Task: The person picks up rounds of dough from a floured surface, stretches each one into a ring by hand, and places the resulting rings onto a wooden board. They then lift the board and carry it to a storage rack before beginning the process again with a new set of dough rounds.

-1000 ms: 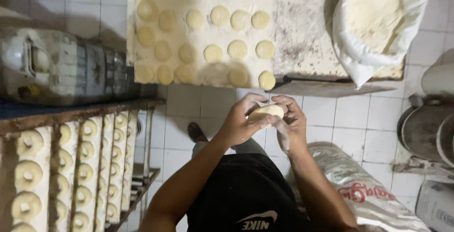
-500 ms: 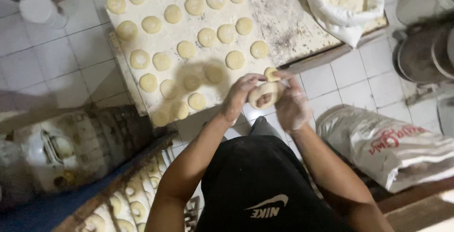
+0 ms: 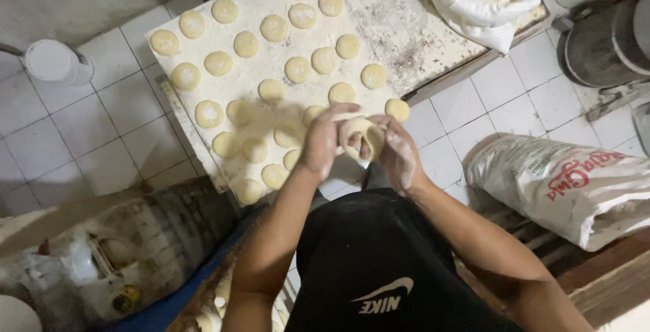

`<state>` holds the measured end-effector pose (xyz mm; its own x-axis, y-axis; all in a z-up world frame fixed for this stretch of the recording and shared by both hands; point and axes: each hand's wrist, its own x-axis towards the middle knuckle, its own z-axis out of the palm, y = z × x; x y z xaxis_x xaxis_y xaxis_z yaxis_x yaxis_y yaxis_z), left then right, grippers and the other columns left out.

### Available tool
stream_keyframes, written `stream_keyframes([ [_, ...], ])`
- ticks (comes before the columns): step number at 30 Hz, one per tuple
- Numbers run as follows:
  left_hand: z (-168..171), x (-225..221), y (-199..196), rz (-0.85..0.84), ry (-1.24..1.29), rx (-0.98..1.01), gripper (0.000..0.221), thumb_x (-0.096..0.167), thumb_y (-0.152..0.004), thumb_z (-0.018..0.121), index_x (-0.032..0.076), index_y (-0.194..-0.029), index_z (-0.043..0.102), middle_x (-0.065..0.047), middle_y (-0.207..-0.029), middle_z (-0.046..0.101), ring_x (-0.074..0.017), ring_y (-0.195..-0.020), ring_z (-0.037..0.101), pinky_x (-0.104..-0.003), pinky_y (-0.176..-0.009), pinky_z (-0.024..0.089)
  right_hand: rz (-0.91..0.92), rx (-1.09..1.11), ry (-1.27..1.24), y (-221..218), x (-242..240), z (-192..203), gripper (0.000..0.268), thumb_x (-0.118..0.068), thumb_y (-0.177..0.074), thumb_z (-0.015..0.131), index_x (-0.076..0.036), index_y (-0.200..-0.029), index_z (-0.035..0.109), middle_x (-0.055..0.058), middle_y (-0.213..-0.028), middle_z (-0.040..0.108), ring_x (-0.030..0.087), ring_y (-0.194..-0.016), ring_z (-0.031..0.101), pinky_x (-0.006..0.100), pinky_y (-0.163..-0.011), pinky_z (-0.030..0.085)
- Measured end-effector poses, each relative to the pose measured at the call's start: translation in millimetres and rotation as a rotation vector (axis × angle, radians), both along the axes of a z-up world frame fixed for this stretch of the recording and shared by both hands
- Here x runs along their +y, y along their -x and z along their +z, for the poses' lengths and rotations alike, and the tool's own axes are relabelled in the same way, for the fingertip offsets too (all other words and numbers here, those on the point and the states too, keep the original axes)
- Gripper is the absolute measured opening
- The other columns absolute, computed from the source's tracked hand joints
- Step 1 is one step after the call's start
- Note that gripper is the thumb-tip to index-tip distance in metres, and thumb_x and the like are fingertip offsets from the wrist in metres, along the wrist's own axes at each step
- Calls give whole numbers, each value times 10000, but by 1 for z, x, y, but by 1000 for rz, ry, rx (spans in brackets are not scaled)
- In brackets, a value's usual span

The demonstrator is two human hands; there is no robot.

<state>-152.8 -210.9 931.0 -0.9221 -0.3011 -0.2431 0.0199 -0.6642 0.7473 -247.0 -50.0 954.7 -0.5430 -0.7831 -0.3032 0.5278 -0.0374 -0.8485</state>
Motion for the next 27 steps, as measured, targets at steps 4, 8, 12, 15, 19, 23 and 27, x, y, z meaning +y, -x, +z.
stream_keyframes([
  [4, -3, 17, 21, -28, -121, -10, 607, 531, -1051, 469, -11, -1301, 578, -130, -1029, 674, -200, -882, 624, -340, -847, 513, -138, -94, 57, 46, -6, -9, 743, -612, -832, 657, -63, -1300, 481, 151, -1205, 564, 346, -1140, 607, 509, -947, 564],
  [8, -21, 15, 55, 227, -250, -264, 570, 540, -955, 430, 56, -1237, 538, -76, -944, 699, -185, -870, 686, -381, -795, 576, -10, -201, -67, 87, -4, -33, 655, -583, -889, 607, -89, -1301, 478, 159, -1246, 551, 310, -1146, 610, 507, -968, 552],
  [12, -67, 34, 94, 173, -310, -159, 595, 553, -1066, 427, 11, -1277, 555, -94, -870, 673, -222, -784, 645, -381, -726, 549, 19, -351, 22, 116, 5, -76, 576, -425, -950, 600, -46, -1363, 469, 176, -1295, 559, 327, -1185, 588, 493, -998, 478],
  [15, -85, 53, 117, 322, -426, -263, 549, 539, -1062, 419, 40, -1264, 528, -77, -884, 662, -231, -806, 655, -412, -702, 561, -32, -418, -238, 167, 12, -107, 569, -440, -966, 505, 24, -1295, 519, 266, -1154, 635, 400, -1045, 660, 518, -908, 580],
  [19, -102, 64, 120, 453, -484, -213, 605, 585, -1087, 388, 33, -1282, 544, -135, -800, 590, -273, -709, 635, -427, -657, 577, 37, -460, 140, 172, 16, -140, 533, -403, -1022, 542, 11, -1351, 472, 213, -1319, 577, 337, -1245, 599, 480, -1076, 535],
  [23, -103, 79, 136, 401, -432, -491, 626, 542, -1041, 346, -1, -1238, 586, -138, -1123, 689, -215, -991, 688, -367, -867, 581, 98, -507, -146, 196, 13, -123, 467, -390, -966, 562, -57, -1282, 472, 219, -1254, 587, 370, -1169, 614, 548, -971, 553],
  [27, -96, 80, 151, 442, -489, -412, 530, 496, -1072, 349, 38, -1199, 584, -168, -1130, 671, -232, -996, 682, -367, -908, 561, 226, -414, -135, 194, 28, -95, 600, -447, -932, 636, -43, -1351, 487, 213, -1286, 579, 351, -1188, 597, 520, -979, 529],
])
